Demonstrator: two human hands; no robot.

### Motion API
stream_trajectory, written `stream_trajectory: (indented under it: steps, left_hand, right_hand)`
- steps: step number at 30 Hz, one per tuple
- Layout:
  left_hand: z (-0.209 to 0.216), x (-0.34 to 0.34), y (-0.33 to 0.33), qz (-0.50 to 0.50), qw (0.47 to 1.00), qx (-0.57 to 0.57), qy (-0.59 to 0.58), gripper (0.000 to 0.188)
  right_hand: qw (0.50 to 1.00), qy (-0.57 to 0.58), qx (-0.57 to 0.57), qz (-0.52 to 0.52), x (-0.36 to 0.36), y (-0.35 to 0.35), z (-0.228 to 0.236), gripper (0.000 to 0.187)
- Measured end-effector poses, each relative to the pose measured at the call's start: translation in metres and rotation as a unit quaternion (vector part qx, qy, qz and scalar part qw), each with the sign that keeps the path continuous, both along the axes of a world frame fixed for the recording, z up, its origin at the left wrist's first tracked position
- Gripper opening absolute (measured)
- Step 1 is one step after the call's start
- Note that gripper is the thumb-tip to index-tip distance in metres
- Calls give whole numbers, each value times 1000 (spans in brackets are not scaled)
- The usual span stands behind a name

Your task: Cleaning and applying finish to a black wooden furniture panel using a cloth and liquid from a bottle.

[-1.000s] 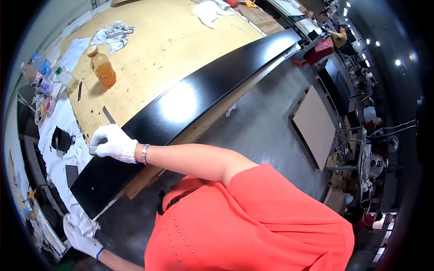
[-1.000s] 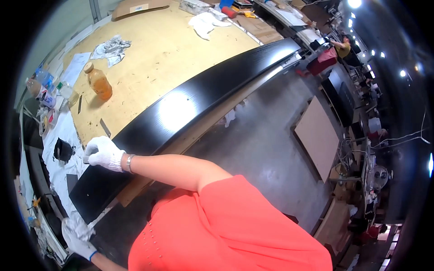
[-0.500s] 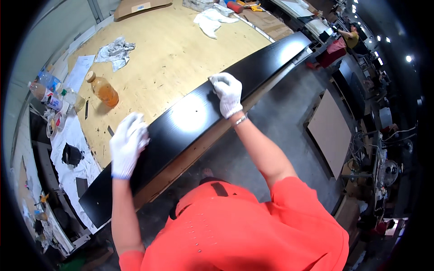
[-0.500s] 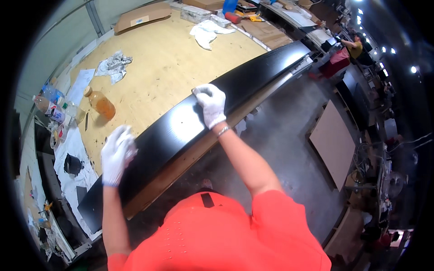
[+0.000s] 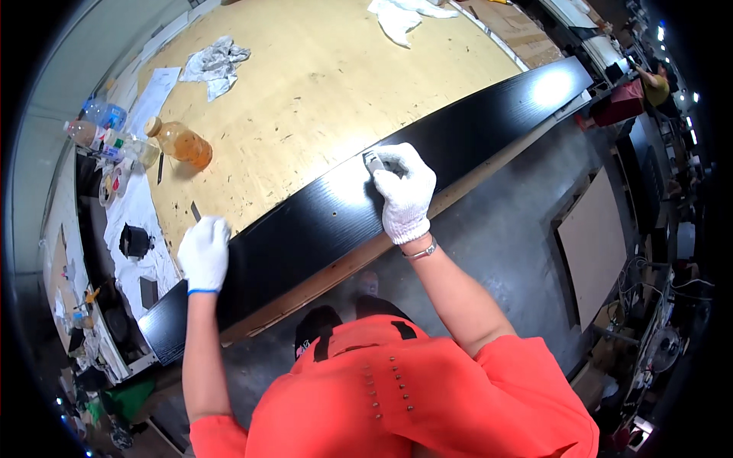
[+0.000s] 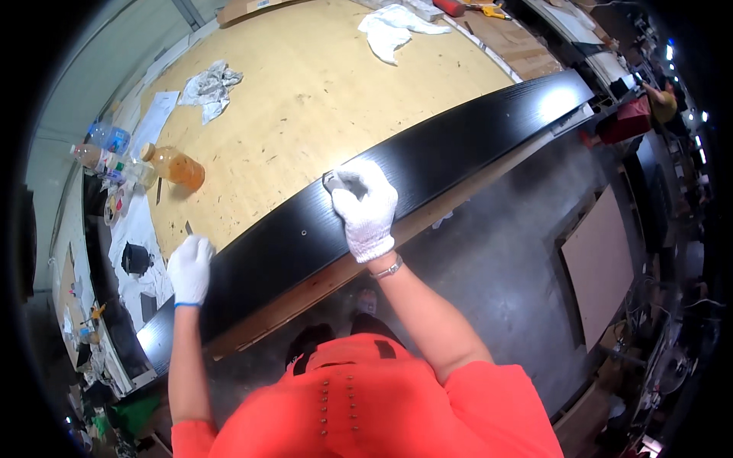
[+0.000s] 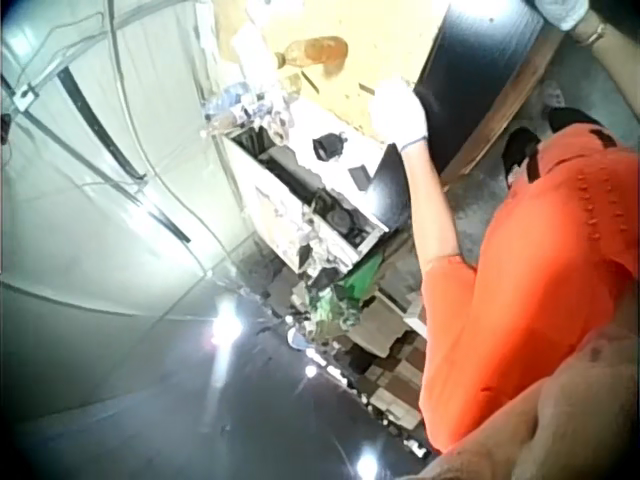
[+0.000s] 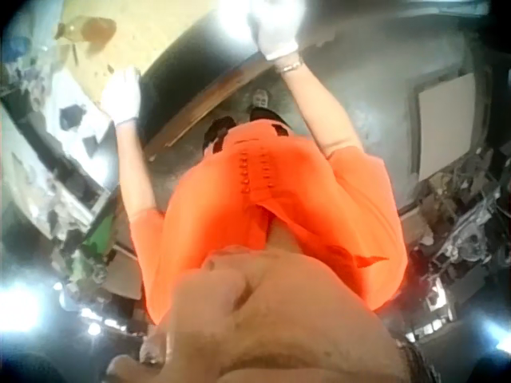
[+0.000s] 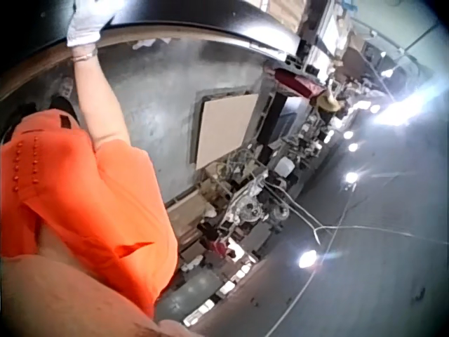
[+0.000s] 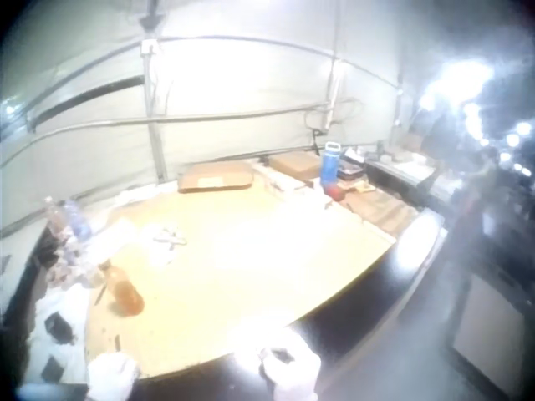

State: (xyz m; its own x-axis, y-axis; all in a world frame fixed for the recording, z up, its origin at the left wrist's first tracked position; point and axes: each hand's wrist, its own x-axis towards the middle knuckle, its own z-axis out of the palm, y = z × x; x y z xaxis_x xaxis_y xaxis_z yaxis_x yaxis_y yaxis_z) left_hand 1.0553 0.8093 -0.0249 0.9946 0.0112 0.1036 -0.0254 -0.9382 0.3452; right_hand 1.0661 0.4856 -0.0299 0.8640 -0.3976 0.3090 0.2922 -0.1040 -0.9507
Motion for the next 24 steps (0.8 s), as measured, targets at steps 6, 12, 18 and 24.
stream_trajectory:
  steps: [6, 12, 18, 24]
  left_hand:
    - [16, 19, -107, -160, 971, 97, -147, 20]
    - [3, -35, 69, 83, 996, -10, -3, 20]
    - [31, 3, -68, -231, 963, -85, -111, 26]
    - [15, -17, 29, -104, 862, -450, 209, 31]
  right_hand:
    - [996, 23, 73, 37, 0, -1, 8, 9]
    - [998, 13, 47, 28, 1, -5, 0, 10]
    - [998, 43, 43, 23, 4, 1, 0, 12]
    - [998, 35, 56, 7, -3, 0, 1, 14]
